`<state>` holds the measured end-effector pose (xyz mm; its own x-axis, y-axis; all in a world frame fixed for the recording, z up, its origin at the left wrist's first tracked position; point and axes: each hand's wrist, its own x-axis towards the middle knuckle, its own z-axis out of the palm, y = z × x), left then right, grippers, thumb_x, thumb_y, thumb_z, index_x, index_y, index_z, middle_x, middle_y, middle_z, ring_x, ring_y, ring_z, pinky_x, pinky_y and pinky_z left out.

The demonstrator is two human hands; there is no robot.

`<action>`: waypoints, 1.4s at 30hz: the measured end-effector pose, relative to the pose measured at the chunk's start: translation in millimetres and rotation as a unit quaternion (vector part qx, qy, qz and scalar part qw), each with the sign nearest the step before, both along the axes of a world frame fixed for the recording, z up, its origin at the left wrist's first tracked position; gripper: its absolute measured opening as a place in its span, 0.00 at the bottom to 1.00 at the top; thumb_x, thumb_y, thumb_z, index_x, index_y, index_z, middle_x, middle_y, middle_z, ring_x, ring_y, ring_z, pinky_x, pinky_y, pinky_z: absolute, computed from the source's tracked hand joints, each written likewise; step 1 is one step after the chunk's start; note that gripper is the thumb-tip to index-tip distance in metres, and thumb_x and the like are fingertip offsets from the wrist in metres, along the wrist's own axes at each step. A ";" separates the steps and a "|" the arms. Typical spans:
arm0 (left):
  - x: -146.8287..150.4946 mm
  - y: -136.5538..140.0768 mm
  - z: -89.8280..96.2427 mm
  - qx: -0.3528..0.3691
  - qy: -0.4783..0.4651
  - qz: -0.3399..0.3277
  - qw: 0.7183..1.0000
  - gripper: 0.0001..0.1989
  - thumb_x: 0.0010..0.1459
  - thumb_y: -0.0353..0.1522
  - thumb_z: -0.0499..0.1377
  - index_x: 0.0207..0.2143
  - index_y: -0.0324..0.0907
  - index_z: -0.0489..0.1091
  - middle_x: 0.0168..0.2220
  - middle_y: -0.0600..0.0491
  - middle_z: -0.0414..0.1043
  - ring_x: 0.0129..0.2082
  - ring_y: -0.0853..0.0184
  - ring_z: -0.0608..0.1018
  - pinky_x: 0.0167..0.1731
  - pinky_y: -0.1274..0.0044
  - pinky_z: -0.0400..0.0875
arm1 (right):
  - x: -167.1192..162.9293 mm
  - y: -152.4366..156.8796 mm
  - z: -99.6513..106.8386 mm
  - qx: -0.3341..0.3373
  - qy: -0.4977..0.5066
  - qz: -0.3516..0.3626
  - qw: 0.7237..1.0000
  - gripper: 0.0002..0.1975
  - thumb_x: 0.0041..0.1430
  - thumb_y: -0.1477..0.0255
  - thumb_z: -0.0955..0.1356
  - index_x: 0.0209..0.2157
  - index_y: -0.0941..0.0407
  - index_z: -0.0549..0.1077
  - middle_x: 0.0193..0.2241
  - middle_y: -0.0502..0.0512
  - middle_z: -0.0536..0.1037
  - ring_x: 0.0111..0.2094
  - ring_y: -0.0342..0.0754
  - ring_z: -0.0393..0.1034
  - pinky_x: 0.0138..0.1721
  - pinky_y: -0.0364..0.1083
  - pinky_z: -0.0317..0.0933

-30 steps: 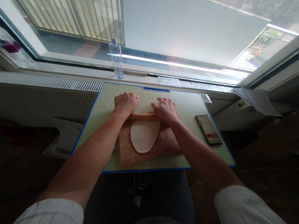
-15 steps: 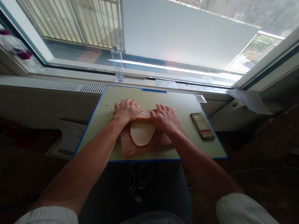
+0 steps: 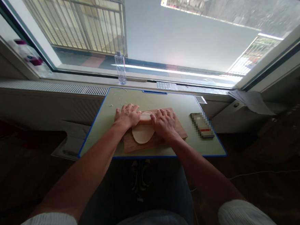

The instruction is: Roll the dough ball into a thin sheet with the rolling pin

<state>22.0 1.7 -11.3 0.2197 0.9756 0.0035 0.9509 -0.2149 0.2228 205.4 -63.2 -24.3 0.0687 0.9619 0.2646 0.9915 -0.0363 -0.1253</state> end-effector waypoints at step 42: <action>8.3 12.1 -4.2 0.003 -0.003 0.011 1.000 0.31 0.71 0.47 0.45 0.71 0.52 0.66 0.75 0.46 0.60 0.72 0.48 0.64 0.68 0.49 0.58 | 6.7 3.9 -0.3 -0.020 -0.009 -0.008 1.000 0.35 0.79 0.52 0.54 0.72 0.60 0.66 0.70 0.68 0.68 0.73 0.64 0.54 0.72 0.65 0.40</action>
<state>30.3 13.8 -15.5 0.1972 0.9803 0.0110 0.9541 -0.1945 0.2278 212.1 -59.2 -24.7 0.0790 0.9707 0.2267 0.9928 -0.0562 -0.1053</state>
